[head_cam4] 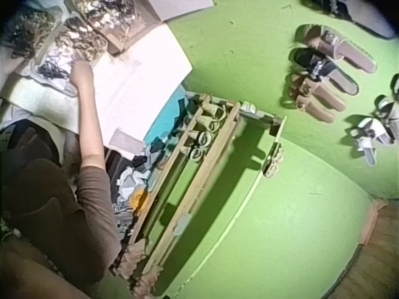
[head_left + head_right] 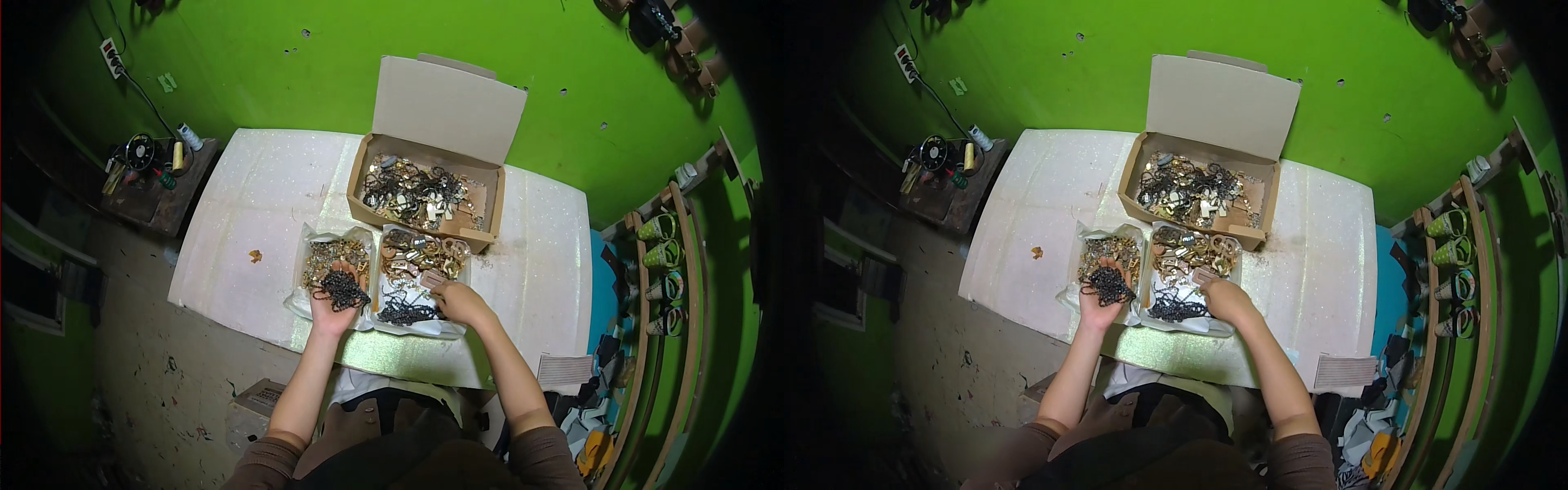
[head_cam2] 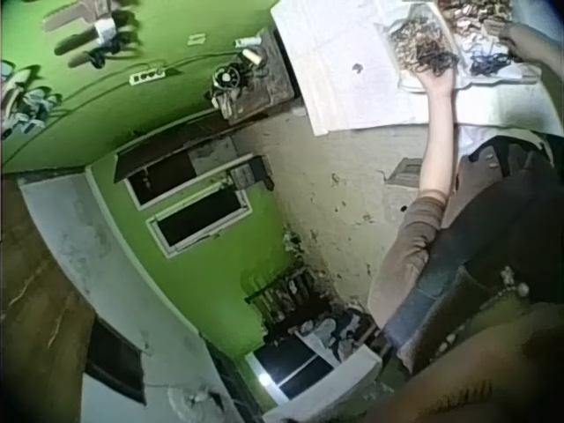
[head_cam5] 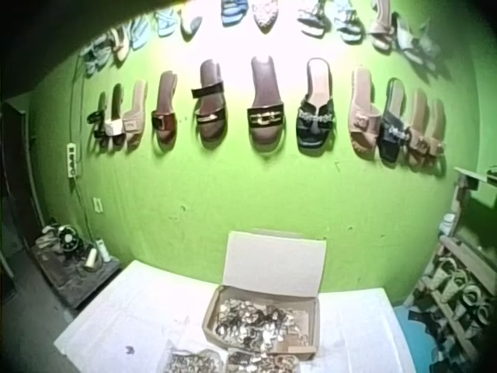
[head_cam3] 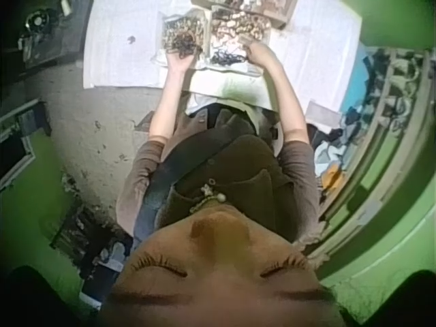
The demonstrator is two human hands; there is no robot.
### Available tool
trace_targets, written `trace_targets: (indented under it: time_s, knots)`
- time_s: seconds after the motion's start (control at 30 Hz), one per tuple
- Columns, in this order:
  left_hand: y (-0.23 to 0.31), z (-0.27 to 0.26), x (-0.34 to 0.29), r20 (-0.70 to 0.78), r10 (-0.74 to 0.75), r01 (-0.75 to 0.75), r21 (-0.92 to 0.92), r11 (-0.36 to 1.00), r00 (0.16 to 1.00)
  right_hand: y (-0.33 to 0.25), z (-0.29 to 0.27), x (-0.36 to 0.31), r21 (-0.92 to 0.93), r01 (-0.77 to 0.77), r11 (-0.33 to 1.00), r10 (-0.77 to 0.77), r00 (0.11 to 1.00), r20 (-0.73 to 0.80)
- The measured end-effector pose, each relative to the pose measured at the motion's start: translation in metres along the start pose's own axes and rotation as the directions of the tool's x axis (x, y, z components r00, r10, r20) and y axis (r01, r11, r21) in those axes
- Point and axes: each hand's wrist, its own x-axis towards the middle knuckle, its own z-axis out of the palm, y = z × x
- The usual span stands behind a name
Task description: Sort various small shoe hardware components into separate containers.
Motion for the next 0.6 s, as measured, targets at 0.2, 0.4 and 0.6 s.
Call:
trace_targets:
  time_s: [0.2,0.4,0.6]
  knots:
    - [-0.004,0.001,0.002,-0.009,-0.016,0.016,0.039,0.999,1.0,-0.01,0.037,0.023,0.016,0.019,1.0,-0.021,0.993,0.114]
    - [-0.001,0.008,-0.004,-0.058,-0.002,0.003,0.019,1.0,0.998,-0.005,0.032,0.027,0.247,0.06,0.967,-0.105,0.979,0.173]
    - [-0.005,0.008,-0.006,-0.024,-0.033,0.032,-0.008,0.999,0.999,-0.016,0.05,0.026,0.031,0.022,0.999,-0.024,0.999,0.044]
